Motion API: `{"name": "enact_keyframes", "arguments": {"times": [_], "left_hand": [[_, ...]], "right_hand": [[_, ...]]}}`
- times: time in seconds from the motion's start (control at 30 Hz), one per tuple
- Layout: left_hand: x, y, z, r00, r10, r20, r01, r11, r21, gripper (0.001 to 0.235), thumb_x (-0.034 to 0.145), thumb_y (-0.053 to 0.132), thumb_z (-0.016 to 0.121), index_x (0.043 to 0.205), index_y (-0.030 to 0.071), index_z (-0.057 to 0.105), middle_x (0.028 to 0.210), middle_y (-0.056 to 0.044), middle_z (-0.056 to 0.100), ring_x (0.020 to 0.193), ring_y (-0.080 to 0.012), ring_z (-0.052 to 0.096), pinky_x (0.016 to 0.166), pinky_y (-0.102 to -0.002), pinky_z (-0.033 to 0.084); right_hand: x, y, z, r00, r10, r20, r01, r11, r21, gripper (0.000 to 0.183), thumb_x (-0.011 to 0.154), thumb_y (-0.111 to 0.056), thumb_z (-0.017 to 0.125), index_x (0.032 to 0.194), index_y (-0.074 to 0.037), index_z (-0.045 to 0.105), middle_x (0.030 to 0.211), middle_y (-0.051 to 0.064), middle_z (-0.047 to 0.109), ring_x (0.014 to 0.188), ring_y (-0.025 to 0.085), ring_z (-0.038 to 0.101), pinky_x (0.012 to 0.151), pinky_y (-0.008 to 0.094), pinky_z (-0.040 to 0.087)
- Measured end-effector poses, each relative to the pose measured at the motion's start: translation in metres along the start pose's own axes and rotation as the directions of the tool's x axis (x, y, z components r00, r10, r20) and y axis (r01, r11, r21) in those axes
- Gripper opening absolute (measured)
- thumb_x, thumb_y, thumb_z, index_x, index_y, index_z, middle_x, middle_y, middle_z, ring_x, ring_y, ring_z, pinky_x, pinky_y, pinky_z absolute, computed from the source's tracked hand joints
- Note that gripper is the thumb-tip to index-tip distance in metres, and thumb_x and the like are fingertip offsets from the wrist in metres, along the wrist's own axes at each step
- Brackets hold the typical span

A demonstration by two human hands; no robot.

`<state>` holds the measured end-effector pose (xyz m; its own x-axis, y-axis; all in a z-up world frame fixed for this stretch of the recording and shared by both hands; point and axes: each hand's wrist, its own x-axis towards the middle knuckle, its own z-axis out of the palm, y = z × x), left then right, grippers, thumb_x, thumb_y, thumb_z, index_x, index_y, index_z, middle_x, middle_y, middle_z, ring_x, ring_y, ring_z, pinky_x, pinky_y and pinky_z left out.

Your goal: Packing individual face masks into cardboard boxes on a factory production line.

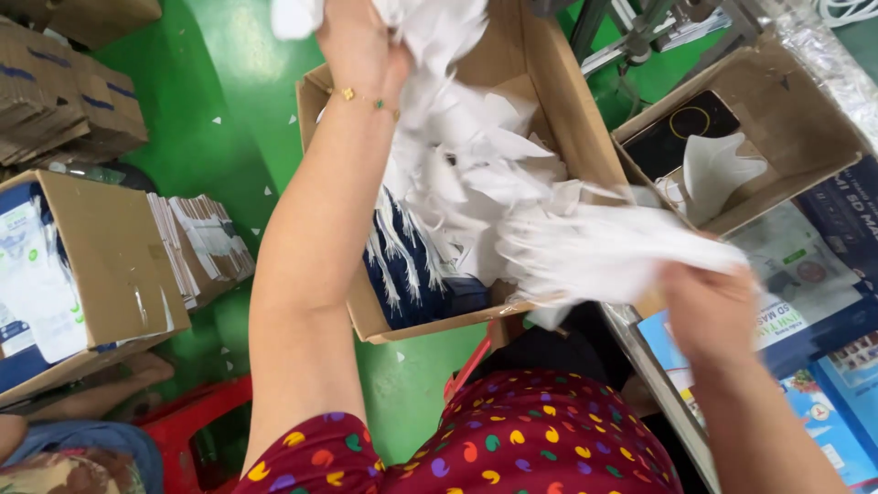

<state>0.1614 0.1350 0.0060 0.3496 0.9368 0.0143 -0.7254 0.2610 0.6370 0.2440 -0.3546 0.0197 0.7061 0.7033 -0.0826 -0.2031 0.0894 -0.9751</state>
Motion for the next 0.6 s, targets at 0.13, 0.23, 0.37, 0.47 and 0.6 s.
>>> {"name": "enact_keyframes", "arguments": {"times": [0.13,0.23,0.37,0.47,0.6], "left_hand": [[0.009,-0.021,-0.097,0.944,0.148,0.295,-0.326,0.566,0.757,0.045,0.099,0.017,0.064,0.138,0.003,0.047,0.127,-0.014,0.066,0.118,-0.0290,0.065,0.104,-0.044,0.053],[-0.007,-0.021,-0.145,0.964,-0.132,0.232,-0.251,-0.159,0.955,0.101,0.082,0.034,0.080,0.156,-0.002,0.021,0.149,-0.045,0.018,0.134,-0.0527,0.036,0.113,-0.046,0.037],[-0.009,0.021,-0.138,0.840,-0.512,-0.181,-0.181,-0.579,0.795,0.113,0.079,0.051,0.073,0.164,0.008,0.012,0.163,-0.035,0.007,0.149,-0.0527,0.016,0.120,-0.052,0.023],[0.004,0.052,-0.140,0.673,-0.726,-0.144,-0.350,-0.483,0.803,0.135,0.067,0.070,0.081,0.164,0.004,0.013,0.168,-0.030,0.008,0.157,-0.0451,0.007,0.124,-0.049,0.015],[-0.040,0.097,-0.045,0.855,-0.517,-0.037,-0.403,-0.709,0.578,0.109,0.074,0.068,0.081,0.149,-0.003,0.047,0.150,-0.033,0.043,0.142,-0.0457,0.039,0.112,-0.051,0.035]], "right_hand": [[-0.031,-0.014,-0.073,0.971,-0.210,-0.111,0.219,0.972,0.082,0.012,0.114,0.005,0.063,0.122,-0.002,0.058,0.118,0.007,0.064,0.108,0.014,0.060,0.103,0.029,0.047],[-0.033,-0.055,-0.070,0.975,-0.191,-0.117,0.205,0.971,0.125,0.035,0.103,-0.010,0.070,0.136,-0.002,0.062,0.133,0.007,0.067,0.121,0.019,0.067,0.117,0.038,0.050],[-0.042,-0.046,-0.099,0.992,-0.126,-0.029,0.129,0.977,0.169,0.039,0.106,-0.024,0.063,0.135,0.002,0.061,0.127,0.015,0.070,0.117,0.026,0.069,0.110,0.044,0.052],[-0.067,-0.007,-0.147,0.915,0.007,-0.404,0.072,0.981,0.181,0.036,0.095,0.000,0.062,0.131,-0.004,0.057,0.128,0.007,0.066,0.120,0.019,0.066,0.110,0.037,0.051],[-0.109,0.039,-0.199,0.898,-0.048,-0.436,0.005,0.995,-0.100,0.024,0.105,0.003,0.062,0.128,-0.004,0.060,0.121,0.006,0.067,0.109,0.016,0.065,0.100,0.034,0.052]]}}
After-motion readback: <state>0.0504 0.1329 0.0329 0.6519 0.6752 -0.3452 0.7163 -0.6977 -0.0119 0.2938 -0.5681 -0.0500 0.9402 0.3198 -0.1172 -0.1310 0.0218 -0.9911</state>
